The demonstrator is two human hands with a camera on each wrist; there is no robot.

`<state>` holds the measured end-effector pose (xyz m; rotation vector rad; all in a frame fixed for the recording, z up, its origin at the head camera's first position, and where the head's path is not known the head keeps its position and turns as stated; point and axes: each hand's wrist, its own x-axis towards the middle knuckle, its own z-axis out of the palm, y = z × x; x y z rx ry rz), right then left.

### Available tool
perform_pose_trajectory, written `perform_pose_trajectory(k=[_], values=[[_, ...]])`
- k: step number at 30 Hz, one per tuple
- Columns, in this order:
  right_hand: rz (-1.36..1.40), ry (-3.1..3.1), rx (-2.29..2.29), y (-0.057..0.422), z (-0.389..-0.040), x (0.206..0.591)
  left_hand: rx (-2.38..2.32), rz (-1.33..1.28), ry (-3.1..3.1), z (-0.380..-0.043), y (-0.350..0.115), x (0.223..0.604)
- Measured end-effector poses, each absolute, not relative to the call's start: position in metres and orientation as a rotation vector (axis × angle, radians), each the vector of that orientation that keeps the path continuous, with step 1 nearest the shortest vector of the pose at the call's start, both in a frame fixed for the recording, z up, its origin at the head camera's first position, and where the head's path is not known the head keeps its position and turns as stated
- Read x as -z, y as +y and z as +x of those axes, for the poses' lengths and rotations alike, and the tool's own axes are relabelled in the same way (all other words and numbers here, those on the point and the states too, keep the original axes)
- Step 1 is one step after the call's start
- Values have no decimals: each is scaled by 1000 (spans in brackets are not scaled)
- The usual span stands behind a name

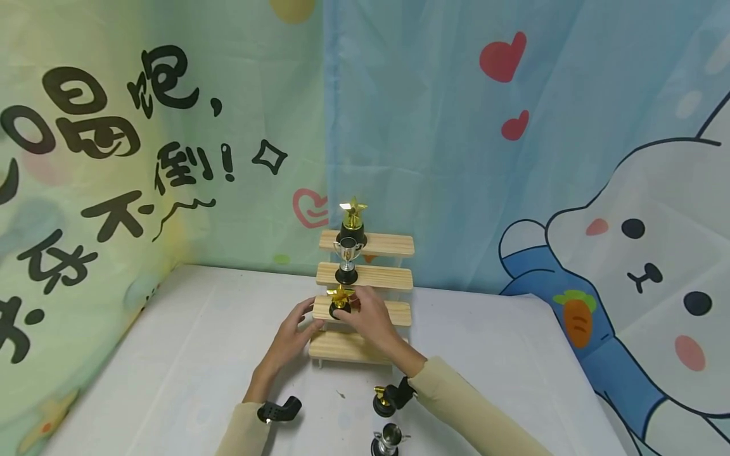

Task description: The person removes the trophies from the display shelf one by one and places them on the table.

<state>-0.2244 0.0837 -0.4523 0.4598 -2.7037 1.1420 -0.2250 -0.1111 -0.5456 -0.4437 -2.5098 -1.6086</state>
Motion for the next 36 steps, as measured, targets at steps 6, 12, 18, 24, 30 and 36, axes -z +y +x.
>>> perform_pose_trajectory(k=[6, 12, 18, 24, 30, 36], values=[[481, -2703, -1092, 82, -226, 454, 1599, -447, -2510, -226, -111, 545], [502, -2681, -1068, 83, -226, 453, 1600, -449, -2504, -226, -110, 542], [508, -2686, -1030, 84, -228, 454, 1597, -459, -2495, -227, -110, 542], [566, -2688, -985, 83, -227, 453, 1592, -451, -2492, -227, -110, 543], [610, -2682, -929, 81, -225, 453, 1601, -442, -2510, -227, -111, 545], [681, -2636, -848, 83, -226, 459, 1622, -426, -2515, -226, -111, 547]])
